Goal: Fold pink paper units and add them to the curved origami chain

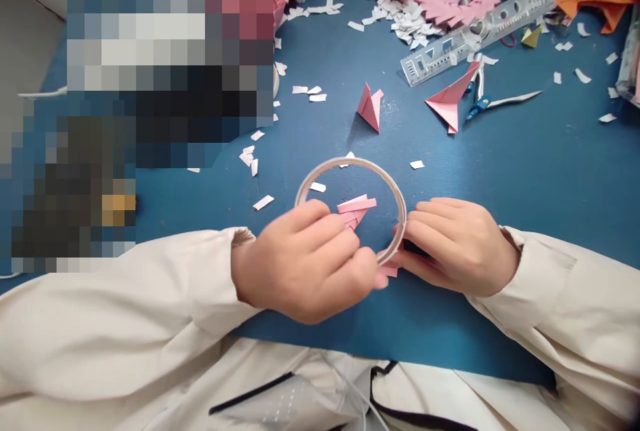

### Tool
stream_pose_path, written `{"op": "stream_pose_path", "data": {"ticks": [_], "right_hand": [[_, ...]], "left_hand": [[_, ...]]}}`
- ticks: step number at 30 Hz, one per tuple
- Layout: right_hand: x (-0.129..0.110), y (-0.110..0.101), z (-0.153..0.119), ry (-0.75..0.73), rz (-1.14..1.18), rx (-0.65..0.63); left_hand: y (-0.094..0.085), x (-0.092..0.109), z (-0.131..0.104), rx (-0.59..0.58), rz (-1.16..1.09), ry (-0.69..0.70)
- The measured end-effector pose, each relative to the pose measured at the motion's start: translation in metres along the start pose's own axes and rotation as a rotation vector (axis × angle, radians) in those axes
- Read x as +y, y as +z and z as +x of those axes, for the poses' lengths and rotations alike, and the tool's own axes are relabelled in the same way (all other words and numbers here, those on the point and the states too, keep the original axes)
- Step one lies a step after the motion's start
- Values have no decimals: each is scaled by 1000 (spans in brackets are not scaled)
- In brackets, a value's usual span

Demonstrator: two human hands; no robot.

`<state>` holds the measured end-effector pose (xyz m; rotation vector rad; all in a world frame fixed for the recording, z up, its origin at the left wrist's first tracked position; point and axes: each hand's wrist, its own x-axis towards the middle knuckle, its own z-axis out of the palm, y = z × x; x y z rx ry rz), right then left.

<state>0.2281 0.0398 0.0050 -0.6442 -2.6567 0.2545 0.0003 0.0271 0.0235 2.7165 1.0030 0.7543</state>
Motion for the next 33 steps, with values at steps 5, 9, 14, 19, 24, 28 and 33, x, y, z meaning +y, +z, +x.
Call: {"op": "stream_pose_path", "data": {"ticks": [5, 9, 14, 19, 24, 28, 33], "right_hand": [[-1, -1, -2, -1, -26, 74], [-2, -2, -2, 18, -61, 106], [0, -4, -1, -79, -84, 37], [2, -6, -3, -141, -75, 30], [-2, -10, -5, -128, -35, 62], [-6, -10, -5, -48, -28, 84], [-5, -8, -3, -22, 14, 87]], "left_hand": [[15, -4, -1, -93, 200, 263], [14, -7, -3, -149, 130, 225], [11, -8, -6, -124, 96, 176], [11, -10, -7, -86, 91, 131], [10, -9, -5, -64, 87, 138], [9, -9, -5, -64, 93, 122], [9, -10, -6, -102, 127, 175]]}}
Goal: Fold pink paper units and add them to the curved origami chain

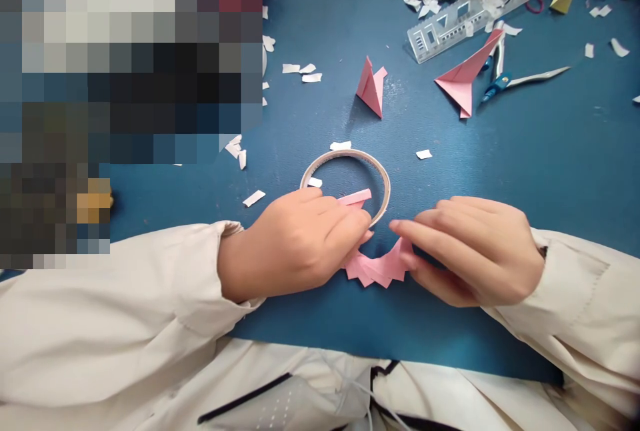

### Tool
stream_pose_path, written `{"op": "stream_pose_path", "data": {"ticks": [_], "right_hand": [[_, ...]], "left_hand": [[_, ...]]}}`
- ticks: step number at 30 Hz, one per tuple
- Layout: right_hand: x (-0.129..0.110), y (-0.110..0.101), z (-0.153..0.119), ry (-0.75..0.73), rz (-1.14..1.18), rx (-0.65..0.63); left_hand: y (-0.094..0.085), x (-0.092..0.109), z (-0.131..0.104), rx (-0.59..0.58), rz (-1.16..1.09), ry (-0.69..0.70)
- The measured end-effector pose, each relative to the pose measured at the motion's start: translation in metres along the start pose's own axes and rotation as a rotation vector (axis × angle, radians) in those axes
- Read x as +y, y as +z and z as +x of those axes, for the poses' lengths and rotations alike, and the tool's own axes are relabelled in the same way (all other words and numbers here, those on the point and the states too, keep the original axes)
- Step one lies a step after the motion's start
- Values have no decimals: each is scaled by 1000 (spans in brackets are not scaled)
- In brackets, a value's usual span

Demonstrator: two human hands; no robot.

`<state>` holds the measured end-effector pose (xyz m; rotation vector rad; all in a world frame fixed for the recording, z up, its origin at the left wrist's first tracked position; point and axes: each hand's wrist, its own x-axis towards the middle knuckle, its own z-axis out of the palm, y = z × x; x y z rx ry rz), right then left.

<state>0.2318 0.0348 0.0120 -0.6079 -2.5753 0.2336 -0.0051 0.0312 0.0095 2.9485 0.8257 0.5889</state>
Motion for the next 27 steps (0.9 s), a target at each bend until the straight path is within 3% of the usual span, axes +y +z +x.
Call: {"op": "stream_pose_path", "data": {"ticks": [6, 15, 27], "right_hand": [[3, 1, 0, -183, -79, -70], [1, 1, 1, -210, -226, -84], [0, 0, 0, -214, -212, -69]], "left_hand": [[-1, -2, 0, -21, 34, -6], [-5, 0, 2, -35, 119, -58], [-5, 2, 3, 11, 146, -48]]}}
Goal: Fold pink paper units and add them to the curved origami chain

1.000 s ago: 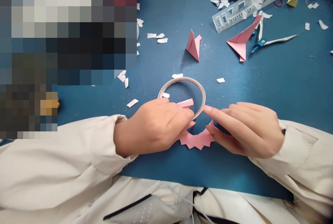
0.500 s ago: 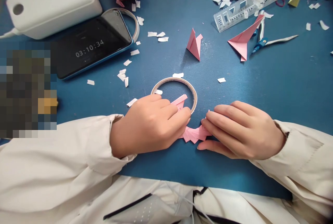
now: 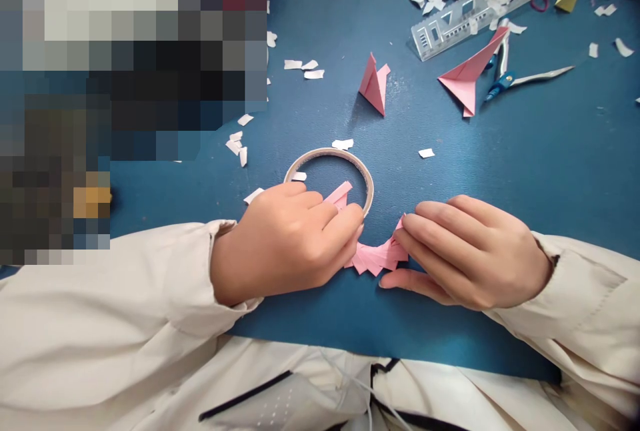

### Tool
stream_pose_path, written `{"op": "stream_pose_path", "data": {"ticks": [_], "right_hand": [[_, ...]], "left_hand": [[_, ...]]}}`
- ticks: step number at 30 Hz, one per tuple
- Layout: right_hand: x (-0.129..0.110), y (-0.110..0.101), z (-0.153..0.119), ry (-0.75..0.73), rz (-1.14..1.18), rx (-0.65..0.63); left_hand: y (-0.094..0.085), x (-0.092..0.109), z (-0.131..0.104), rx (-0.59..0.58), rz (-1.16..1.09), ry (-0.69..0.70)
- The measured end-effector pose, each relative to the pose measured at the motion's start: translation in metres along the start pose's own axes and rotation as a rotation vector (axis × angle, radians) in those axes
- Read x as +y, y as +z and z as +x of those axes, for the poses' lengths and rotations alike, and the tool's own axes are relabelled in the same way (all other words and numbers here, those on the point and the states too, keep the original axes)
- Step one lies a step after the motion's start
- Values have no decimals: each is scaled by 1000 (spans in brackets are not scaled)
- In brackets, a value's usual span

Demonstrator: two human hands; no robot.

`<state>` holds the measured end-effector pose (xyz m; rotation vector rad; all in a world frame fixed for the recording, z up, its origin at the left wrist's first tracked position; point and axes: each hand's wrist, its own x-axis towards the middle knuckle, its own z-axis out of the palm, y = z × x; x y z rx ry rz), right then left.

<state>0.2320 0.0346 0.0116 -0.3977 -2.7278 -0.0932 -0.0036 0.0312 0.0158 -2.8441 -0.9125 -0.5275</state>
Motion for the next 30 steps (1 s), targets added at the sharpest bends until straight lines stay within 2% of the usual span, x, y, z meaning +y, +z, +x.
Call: {"op": "stream_pose_path", "data": {"ticks": [9, 20, 30], "right_hand": [[6, 3, 1, 77, 43, 8], [6, 2, 0, 24, -26, -28], [6, 2, 1, 31, 18, -43]], "left_hand": [[-1, -4, -2, -27, 33, 43], [-2, -2, -3, -17, 50, 27], [-1, -4, -3, -12, 79, 39]]}}
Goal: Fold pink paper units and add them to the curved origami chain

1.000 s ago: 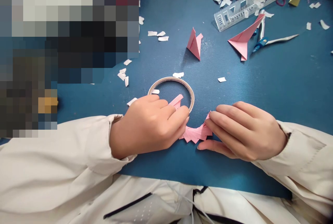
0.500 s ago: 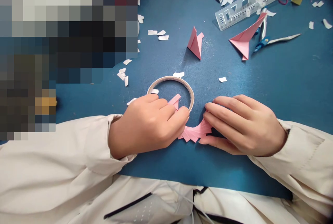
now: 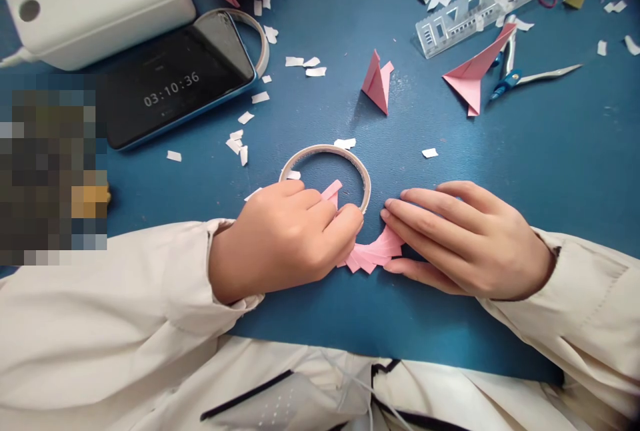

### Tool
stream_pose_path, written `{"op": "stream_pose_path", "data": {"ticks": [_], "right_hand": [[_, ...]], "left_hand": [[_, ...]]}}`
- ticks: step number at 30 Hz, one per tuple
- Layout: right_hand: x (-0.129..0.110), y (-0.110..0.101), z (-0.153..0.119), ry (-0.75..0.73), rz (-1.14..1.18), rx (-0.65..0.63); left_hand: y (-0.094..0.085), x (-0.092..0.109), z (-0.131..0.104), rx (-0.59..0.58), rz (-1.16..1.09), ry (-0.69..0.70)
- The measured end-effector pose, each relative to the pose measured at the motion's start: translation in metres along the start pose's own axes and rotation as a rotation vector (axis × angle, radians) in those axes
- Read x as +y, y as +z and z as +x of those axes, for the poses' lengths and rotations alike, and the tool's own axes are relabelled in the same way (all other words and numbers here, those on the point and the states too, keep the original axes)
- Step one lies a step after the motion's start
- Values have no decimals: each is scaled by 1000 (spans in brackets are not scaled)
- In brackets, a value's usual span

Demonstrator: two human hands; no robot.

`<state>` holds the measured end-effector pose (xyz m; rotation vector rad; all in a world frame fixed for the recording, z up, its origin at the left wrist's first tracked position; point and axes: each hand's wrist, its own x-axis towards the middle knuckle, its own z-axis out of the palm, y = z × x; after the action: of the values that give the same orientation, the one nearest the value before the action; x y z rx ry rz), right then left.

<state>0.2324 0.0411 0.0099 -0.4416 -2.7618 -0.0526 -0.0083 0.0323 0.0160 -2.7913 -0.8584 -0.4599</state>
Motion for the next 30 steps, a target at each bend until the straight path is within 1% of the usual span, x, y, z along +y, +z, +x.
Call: {"op": "stream_pose_path", "data": {"ticks": [8, 14, 18, 23, 30], "right_hand": [[2, 0, -1, -36, -36, -7], [3, 2, -1, -32, 15, -17], [3, 3, -1, -51, 50, -26], [3, 3, -1, -84, 71, -3], [1, 1, -1, -63, 83, 41]], "left_hand": [[-1, 1, 0, -23, 9, -11], [2, 1, 0, -7, 17, 1], [1, 0, -2, 7, 11, 12], [-1, 1, 0, -3, -8, 19], [0, -1, -1, -22, -40, 56]]}}
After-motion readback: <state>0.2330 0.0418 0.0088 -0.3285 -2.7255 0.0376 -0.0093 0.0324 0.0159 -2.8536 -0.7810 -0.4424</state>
